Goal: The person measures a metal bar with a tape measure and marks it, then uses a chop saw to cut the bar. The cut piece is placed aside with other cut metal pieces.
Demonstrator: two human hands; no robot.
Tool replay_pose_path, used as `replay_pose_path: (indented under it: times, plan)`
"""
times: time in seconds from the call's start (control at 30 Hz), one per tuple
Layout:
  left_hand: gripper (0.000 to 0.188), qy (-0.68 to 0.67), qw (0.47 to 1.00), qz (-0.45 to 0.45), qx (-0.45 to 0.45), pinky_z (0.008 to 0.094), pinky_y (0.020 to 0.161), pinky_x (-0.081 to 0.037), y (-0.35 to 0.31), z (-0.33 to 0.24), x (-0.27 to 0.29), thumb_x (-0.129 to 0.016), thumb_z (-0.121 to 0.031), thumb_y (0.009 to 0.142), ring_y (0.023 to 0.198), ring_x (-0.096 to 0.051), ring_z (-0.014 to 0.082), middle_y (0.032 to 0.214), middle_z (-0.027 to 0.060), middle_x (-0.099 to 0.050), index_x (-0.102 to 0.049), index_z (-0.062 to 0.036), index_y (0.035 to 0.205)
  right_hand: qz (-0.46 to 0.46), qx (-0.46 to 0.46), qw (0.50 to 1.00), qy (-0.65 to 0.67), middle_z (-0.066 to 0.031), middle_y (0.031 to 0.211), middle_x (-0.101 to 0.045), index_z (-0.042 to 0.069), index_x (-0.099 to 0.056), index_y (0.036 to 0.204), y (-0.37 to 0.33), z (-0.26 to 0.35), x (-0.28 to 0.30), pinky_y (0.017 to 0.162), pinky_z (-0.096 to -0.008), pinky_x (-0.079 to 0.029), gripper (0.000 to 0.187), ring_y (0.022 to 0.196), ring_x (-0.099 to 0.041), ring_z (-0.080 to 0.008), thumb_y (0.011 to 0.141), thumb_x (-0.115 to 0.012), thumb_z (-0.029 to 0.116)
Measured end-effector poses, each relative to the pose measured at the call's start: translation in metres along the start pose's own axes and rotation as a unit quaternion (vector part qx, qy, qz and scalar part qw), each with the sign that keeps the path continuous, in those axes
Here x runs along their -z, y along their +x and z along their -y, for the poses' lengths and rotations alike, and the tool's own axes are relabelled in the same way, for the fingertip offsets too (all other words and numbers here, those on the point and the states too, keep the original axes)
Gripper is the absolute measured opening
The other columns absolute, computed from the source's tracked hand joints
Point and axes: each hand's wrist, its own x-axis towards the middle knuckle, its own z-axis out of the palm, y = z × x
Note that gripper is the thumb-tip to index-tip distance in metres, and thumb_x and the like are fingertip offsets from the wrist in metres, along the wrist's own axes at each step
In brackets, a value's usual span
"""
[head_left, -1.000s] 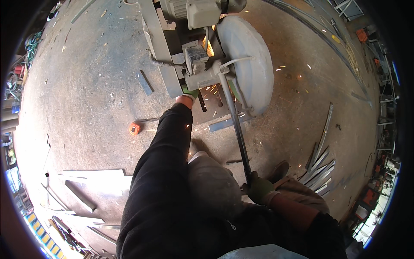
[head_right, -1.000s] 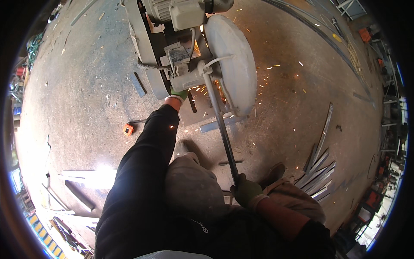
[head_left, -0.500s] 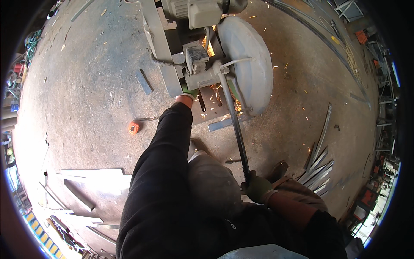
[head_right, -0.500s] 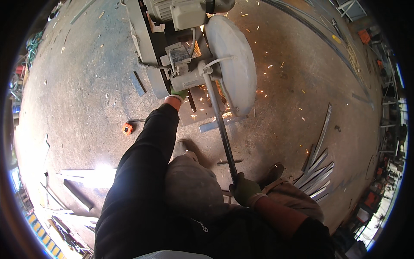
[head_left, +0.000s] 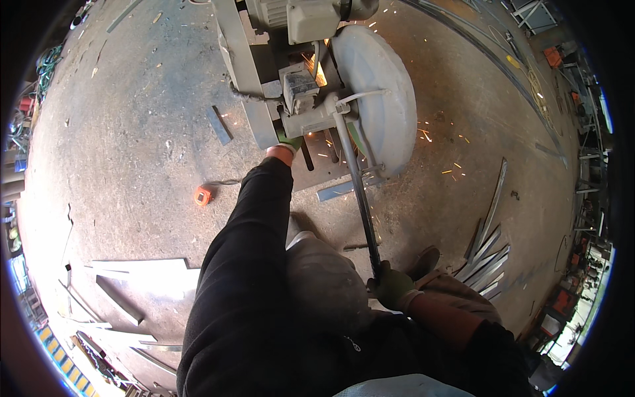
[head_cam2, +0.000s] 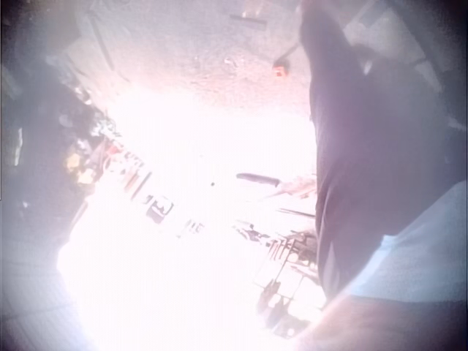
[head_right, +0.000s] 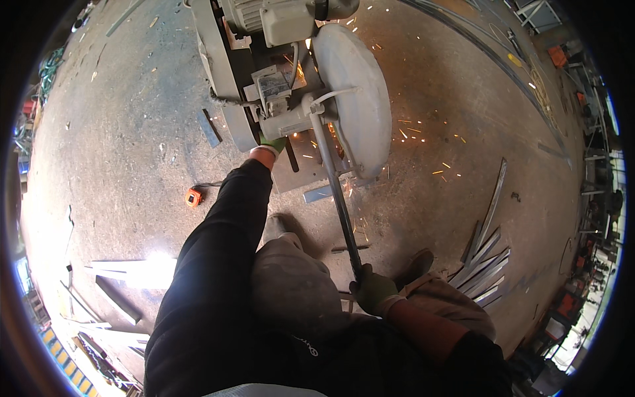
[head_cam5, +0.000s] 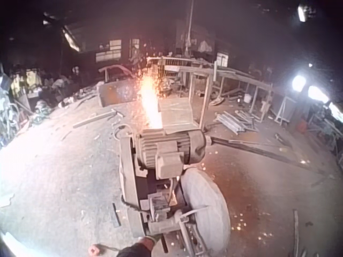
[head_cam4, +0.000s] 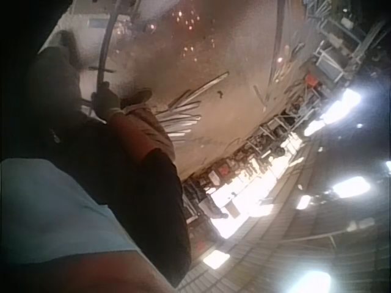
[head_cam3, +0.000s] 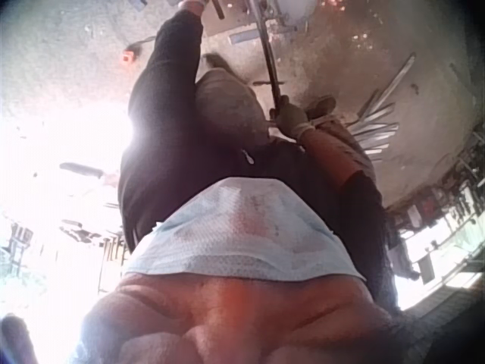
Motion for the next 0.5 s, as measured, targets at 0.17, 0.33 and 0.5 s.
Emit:
replay_pose_path:
  times: [0.17,0.33,0.5]
  plan:
    - [0.042,-0.006,1.000,0.000,-0.011,0.0519,0.109,-0.048,-0.008,-0.013,0.020,-0.056,-0.038,0.102,0.125,-0.064,0.0396,0.133,0.0168,-0.070,-0.069,-0.0113,0.131,0.000,0.002,1.000,-0.003,-0.0266,0.102,-0.076,0.000,-0.046,0.128,0.001,-0.001,0.000,0.086,-0.0594,-0.055,0.047,0.095,-0.073,-0.0490,0.101,-0.058,0.037]
    - [0.046,0.144,0.966,0.207,0.051,0.0425,0.117,-0.045,-0.016,-0.049,0.061,-0.063,-0.037,0.103,0.138,-0.059,0.0246,0.156,0.0029,-0.060,-0.066,-0.0194,0.145,-0.001,-0.003,1.000,-0.001,-0.0271,0.101,-0.075,-0.001,-0.047,0.127,0.003,0.000,-0.001,0.085,-0.0593,-0.055,0.046,0.095,-0.072,-0.0497,0.101,-0.058,0.036]
    - [0.051,0.136,0.975,0.176,0.028,0.0451,0.117,-0.045,-0.010,-0.058,0.076,-0.059,-0.044,0.104,0.138,-0.058,0.0304,0.157,0.0082,-0.058,-0.063,-0.0200,0.148,-0.003,0.012,1.000,0.002,-0.0271,0.102,-0.075,0.000,-0.047,0.126,0.002,0.003,0.002,0.086,-0.0588,-0.055,0.047,0.097,-0.072,-0.0490,0.100,-0.059,0.037]
